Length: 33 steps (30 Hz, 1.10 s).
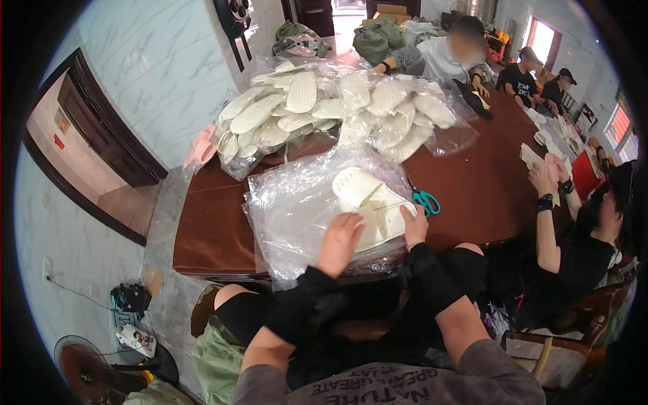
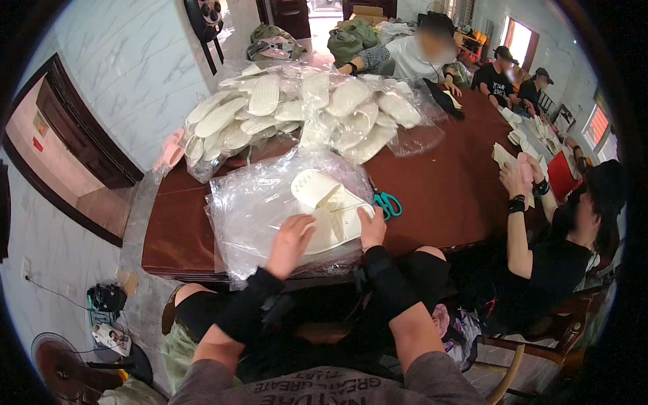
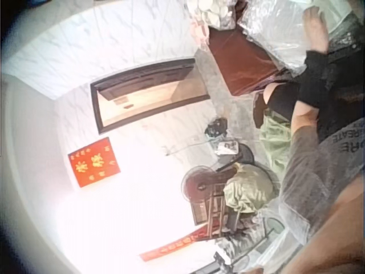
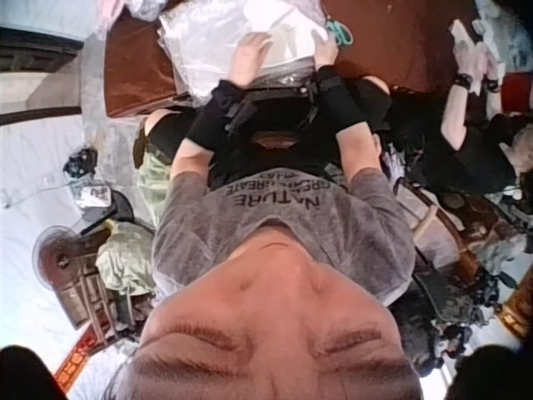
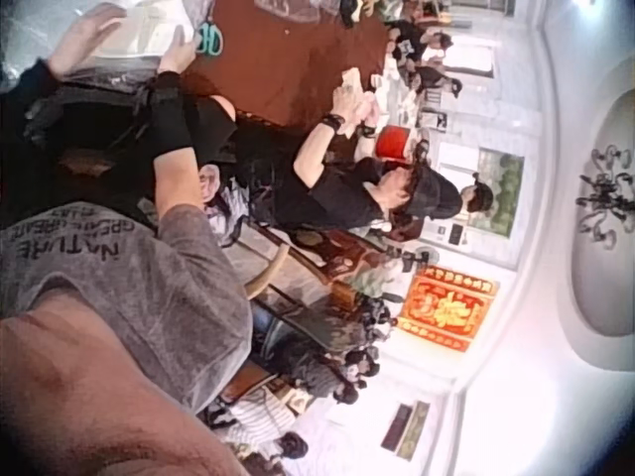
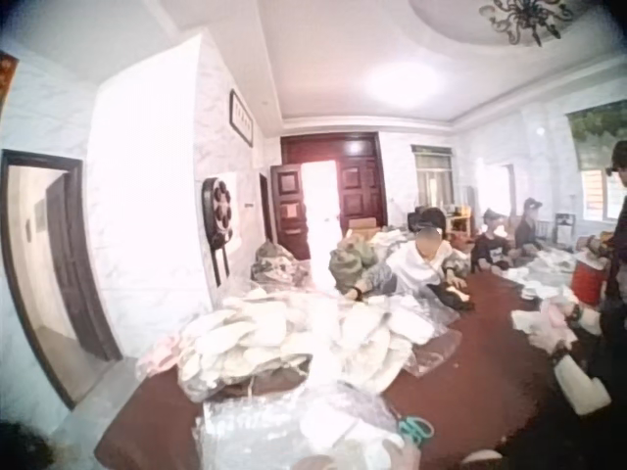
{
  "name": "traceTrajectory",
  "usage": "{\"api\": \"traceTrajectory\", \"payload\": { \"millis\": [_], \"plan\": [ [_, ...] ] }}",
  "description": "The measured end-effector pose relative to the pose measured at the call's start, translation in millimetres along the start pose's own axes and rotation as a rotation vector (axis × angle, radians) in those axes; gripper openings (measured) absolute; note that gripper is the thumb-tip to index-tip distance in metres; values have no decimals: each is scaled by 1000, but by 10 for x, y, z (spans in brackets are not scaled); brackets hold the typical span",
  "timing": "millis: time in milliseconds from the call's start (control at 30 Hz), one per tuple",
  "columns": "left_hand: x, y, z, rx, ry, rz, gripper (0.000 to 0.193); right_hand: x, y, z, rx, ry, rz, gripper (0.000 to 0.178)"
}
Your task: Sorting and packing plastic slippers into plastic bags.
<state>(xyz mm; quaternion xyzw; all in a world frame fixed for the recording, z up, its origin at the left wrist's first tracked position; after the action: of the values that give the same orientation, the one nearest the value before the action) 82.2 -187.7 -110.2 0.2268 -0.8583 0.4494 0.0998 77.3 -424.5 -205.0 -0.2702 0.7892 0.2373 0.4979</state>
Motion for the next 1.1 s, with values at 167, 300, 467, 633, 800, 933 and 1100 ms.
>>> {"api": "traceTrajectory", "payload": {
  "millis": [167, 300, 467, 633, 800, 933, 1100],
  "plan": [
    [-14, -221, 679, -139, -353, -116, 35, 115, -5, 86, 10, 22, -28, 53],
    [-71, -280, 898, -193, -491, -223, 36, 126, -3, 86, -1, 14, -30, 55],
    [-225, -270, 1088, -367, -676, -245, 25, 89, -281, 24, -191, 197, -24, 38],
    [-333, -167, 1039, -296, -695, -228, 21, -204, -254, -612, 26, 306, -375, 18],
    [-298, -115, 986, -16, -276, -251, 27, 25, -185, -604, 40, 815, -489, 25],
    [-255, -126, 829, 129, -59, -279, 29, -56, -178, -709, -20, 784, -442, 33],
    [-220, -32, 750, 259, -80, -336, 22, -29, -55, -910, -101, 880, -446, 36]
  ]
}}
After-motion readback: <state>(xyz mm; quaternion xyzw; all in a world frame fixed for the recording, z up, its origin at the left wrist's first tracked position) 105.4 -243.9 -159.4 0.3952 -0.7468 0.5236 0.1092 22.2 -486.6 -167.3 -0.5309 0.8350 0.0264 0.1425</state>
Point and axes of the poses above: each hand's wrist, its own y-axis away from the middle knuckle, its own z-axis out of the palm, x = y × z, the point moved 5 cm from there along -y, towards the middle knuckle, and after that the axes turned 14 degrees about z, right-handed, at the moved point
